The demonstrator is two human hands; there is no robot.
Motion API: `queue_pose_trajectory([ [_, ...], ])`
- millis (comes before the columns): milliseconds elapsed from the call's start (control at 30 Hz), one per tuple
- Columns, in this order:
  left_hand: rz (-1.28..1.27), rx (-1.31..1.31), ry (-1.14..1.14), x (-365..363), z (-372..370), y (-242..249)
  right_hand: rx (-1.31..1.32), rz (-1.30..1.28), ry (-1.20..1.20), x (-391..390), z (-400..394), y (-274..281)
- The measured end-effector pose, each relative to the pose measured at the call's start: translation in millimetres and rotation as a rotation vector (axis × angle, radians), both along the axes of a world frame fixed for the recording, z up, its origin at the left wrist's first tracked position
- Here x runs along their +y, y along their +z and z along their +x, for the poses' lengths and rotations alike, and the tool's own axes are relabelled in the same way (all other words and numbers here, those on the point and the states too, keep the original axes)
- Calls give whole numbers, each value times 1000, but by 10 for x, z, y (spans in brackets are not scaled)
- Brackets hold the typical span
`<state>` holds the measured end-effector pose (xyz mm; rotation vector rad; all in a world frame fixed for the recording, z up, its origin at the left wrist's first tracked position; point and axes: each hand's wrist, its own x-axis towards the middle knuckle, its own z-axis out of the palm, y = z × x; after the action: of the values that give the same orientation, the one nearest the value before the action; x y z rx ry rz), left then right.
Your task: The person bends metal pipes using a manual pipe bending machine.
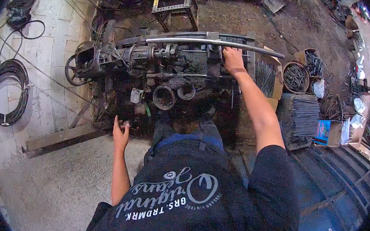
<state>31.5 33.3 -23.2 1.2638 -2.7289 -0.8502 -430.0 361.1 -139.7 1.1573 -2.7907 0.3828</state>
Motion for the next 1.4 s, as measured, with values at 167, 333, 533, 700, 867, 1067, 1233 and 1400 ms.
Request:
queue_pose_trajectory([
  [167, 14, 17, 11, 33, 9, 25, -77, -75, -18, 71, -16, 35],
  [333, 12, -22, 6, 51, 51, 17, -66, -23, 6, 41, -33, 61],
  [533, 5, 23, -32, 80, 50, 31, 9, 141, 21, 248, -131, -65],
  [700, -10, -22, -33, 40, 62, -21, 54, 229, -59, 614, -84, 105],
  [867, 2, -32, -71, 186, -303, 214, 84, 398, -130, 1198, 64, 300],
  [1067, -67, 155, -383, 267, -1239, 241, -332, 138, -557, 2200, 675, 7],
  [1233, -213, 356, -756, 855, -2736, 629, -791, -99, -977, 2622, 1417, 10],
  [1400, -375, 266, -1064, 1314, -3859, 534, -826, -523, -1073, 2918, 1947, -445],
])
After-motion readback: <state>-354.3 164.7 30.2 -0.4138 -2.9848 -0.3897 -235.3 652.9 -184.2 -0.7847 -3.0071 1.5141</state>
